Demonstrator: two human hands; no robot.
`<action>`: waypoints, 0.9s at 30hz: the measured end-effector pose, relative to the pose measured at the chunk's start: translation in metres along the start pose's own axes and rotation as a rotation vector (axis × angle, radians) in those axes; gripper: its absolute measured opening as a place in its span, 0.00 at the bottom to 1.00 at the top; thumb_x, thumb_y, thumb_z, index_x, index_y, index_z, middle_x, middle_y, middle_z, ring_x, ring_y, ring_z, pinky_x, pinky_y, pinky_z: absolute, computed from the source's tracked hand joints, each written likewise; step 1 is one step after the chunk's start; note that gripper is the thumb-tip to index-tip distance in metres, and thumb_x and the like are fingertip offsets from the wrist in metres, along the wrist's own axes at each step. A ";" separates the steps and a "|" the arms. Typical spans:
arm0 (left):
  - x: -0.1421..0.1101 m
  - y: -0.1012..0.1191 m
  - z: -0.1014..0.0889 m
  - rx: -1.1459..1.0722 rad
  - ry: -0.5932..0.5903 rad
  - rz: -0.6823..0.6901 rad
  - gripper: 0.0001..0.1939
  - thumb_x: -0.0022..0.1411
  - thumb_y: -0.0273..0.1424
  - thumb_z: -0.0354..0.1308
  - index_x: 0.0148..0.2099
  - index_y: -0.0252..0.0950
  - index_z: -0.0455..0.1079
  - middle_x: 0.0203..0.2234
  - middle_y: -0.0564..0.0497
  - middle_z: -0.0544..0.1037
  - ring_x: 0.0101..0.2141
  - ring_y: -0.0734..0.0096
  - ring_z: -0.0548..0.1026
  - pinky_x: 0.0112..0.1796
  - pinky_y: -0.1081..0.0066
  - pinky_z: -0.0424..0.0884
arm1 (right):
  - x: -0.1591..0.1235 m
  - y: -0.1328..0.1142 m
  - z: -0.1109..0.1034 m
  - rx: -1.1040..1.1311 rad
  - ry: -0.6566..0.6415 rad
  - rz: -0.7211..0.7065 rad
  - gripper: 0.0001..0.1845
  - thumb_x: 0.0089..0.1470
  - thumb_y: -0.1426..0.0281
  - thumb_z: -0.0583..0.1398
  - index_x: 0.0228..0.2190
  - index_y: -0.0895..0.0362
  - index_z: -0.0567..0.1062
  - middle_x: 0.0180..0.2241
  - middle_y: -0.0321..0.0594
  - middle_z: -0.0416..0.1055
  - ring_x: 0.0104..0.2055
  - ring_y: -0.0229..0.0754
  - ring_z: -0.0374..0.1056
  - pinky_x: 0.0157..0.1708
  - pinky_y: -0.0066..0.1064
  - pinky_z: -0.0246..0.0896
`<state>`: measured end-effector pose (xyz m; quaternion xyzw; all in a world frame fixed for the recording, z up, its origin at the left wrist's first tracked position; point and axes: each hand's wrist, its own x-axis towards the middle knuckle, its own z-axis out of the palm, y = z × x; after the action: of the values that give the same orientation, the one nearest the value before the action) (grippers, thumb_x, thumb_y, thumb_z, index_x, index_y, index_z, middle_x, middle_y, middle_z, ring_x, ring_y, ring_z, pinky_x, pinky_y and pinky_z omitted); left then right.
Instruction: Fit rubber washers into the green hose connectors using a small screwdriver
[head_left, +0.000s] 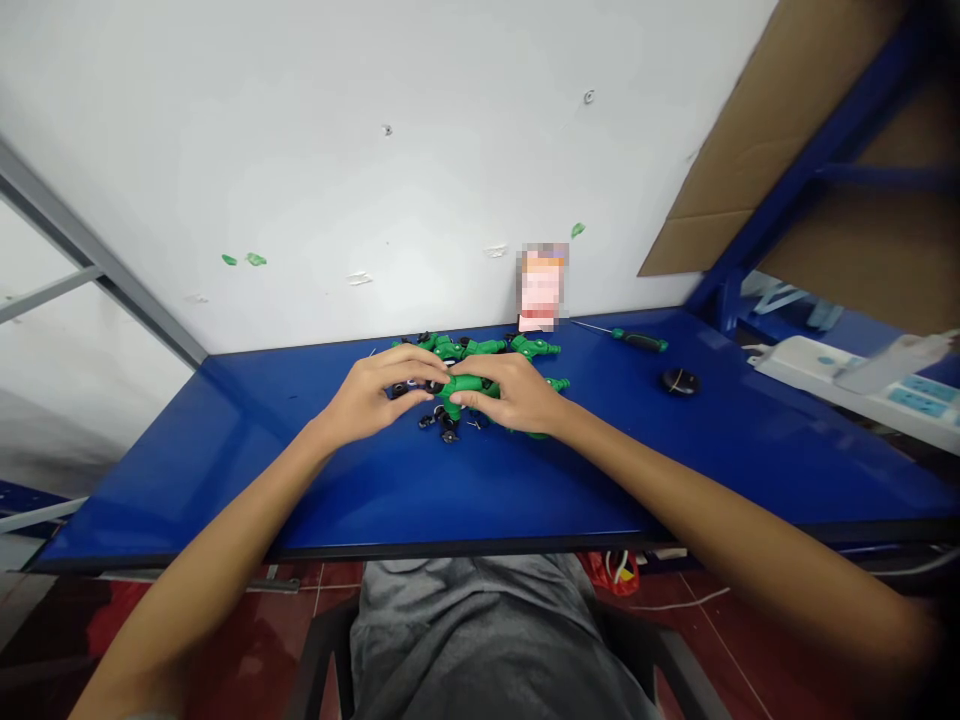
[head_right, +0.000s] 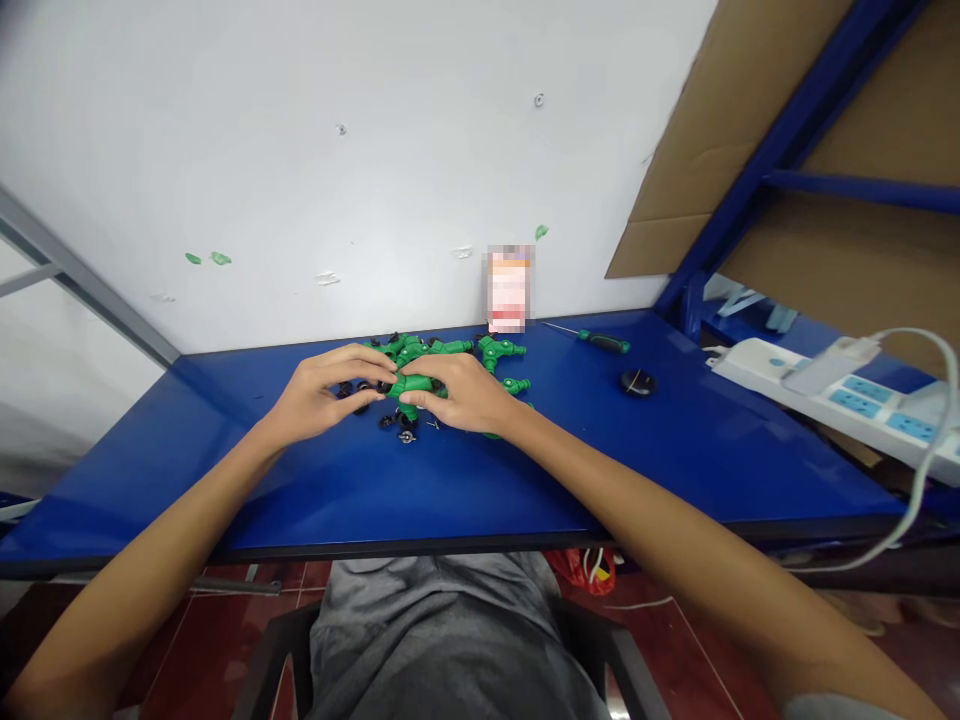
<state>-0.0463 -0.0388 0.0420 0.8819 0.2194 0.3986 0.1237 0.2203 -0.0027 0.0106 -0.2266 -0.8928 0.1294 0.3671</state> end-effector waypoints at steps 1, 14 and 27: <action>0.001 0.002 0.000 -0.042 0.006 -0.016 0.08 0.72 0.34 0.69 0.51 0.42 0.84 0.51 0.44 0.86 0.51 0.63 0.84 0.54 0.59 0.82 | 0.001 0.000 0.000 0.009 0.008 0.009 0.19 0.69 0.55 0.66 0.49 0.56 0.85 0.46 0.46 0.87 0.45 0.52 0.83 0.45 0.40 0.74; -0.002 0.006 -0.006 0.208 -0.138 -0.218 0.18 0.77 0.43 0.61 0.59 0.40 0.79 0.49 0.44 0.85 0.41 0.63 0.84 0.47 0.60 0.82 | 0.000 -0.002 0.001 -0.011 0.016 0.021 0.18 0.69 0.57 0.66 0.49 0.56 0.85 0.47 0.48 0.87 0.46 0.53 0.83 0.48 0.42 0.75; -0.001 0.010 -0.008 0.196 -0.190 -0.186 0.24 0.76 0.43 0.60 0.69 0.43 0.71 0.63 0.41 0.78 0.50 0.59 0.82 0.51 0.60 0.81 | 0.000 0.000 0.000 -0.043 -0.011 -0.006 0.17 0.69 0.58 0.66 0.49 0.58 0.84 0.45 0.48 0.86 0.43 0.52 0.82 0.45 0.41 0.73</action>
<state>-0.0504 -0.0476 0.0502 0.8994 0.3252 0.2768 0.0935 0.2200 -0.0028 0.0107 -0.2309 -0.8982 0.1103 0.3575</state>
